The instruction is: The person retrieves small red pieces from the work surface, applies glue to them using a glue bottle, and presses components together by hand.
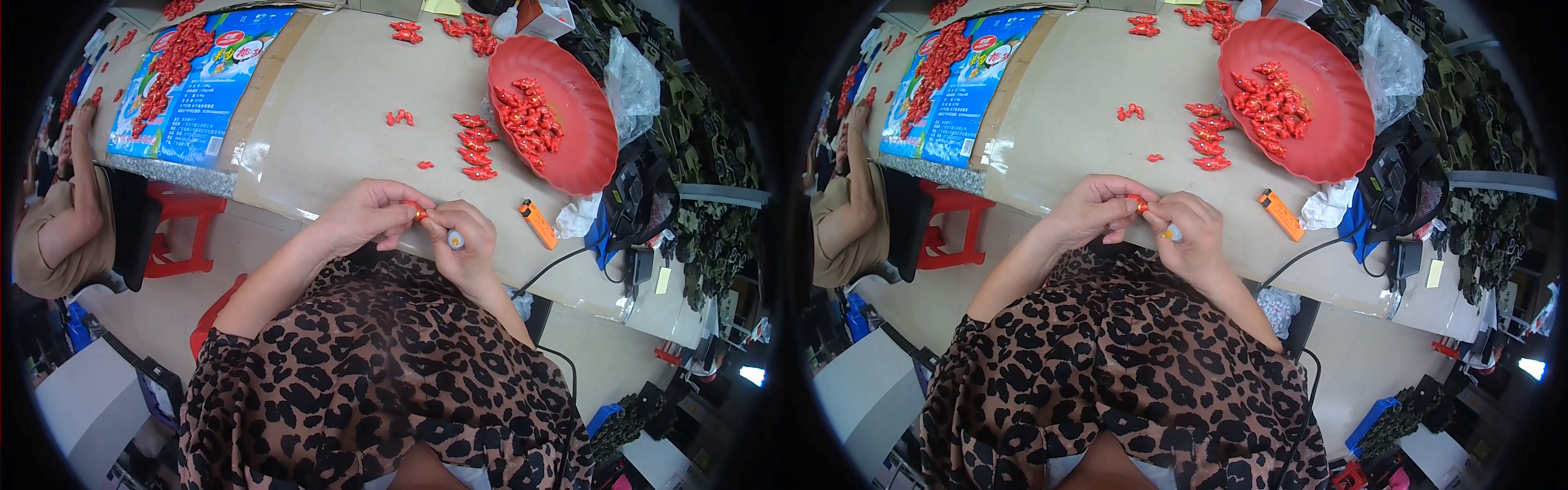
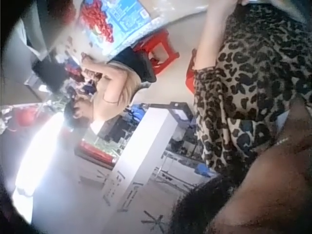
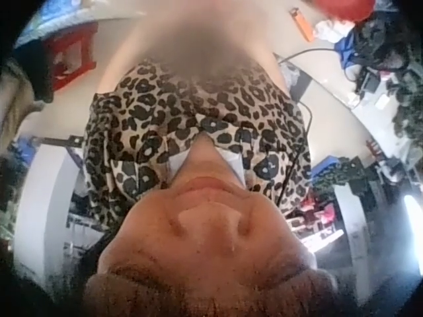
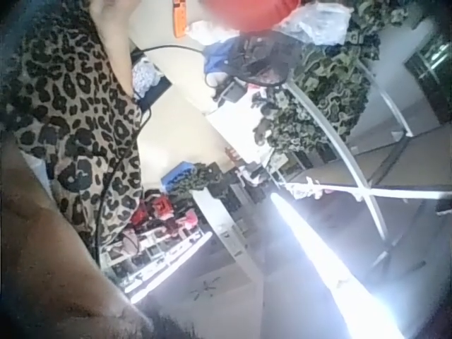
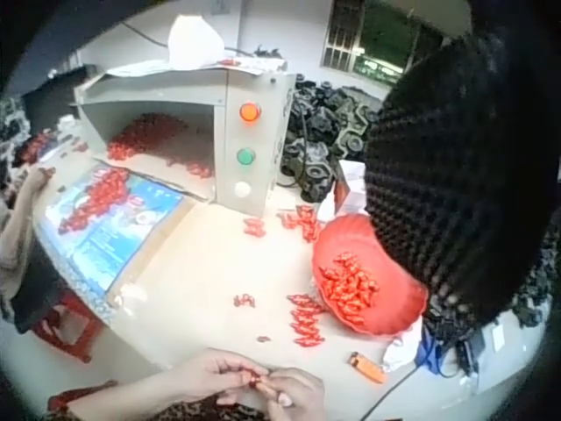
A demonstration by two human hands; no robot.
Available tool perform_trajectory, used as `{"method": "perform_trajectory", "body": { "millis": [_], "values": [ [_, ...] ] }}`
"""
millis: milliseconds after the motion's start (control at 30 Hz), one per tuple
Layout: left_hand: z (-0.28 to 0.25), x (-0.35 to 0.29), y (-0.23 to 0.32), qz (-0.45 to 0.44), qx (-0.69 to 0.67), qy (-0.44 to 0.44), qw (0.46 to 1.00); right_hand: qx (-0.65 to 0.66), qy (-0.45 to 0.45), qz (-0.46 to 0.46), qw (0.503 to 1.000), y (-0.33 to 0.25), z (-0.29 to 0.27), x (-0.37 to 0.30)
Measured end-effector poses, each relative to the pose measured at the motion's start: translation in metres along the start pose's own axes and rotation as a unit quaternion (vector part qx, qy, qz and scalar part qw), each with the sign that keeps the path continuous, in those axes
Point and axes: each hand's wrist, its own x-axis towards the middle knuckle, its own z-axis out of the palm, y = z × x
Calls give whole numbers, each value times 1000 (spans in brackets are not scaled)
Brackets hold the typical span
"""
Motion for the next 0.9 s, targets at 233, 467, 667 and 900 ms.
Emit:
{"method": "perform_trajectory", "body": {
  "millis": [233,467,667,900],
  "values": [
    [3,1,-1,-4,27,21,999,9,-5,14,1000,-1,0,1],
    [6,2,-2,8,18,24,1000,45,8,77,996,-3,-1,2],
    [6,2,-2,-1,34,23,999,48,7,82,995,-2,0,1],
    [6,3,-3,14,47,29,998,87,-8,128,988,-3,-3,1]
  ]
}}
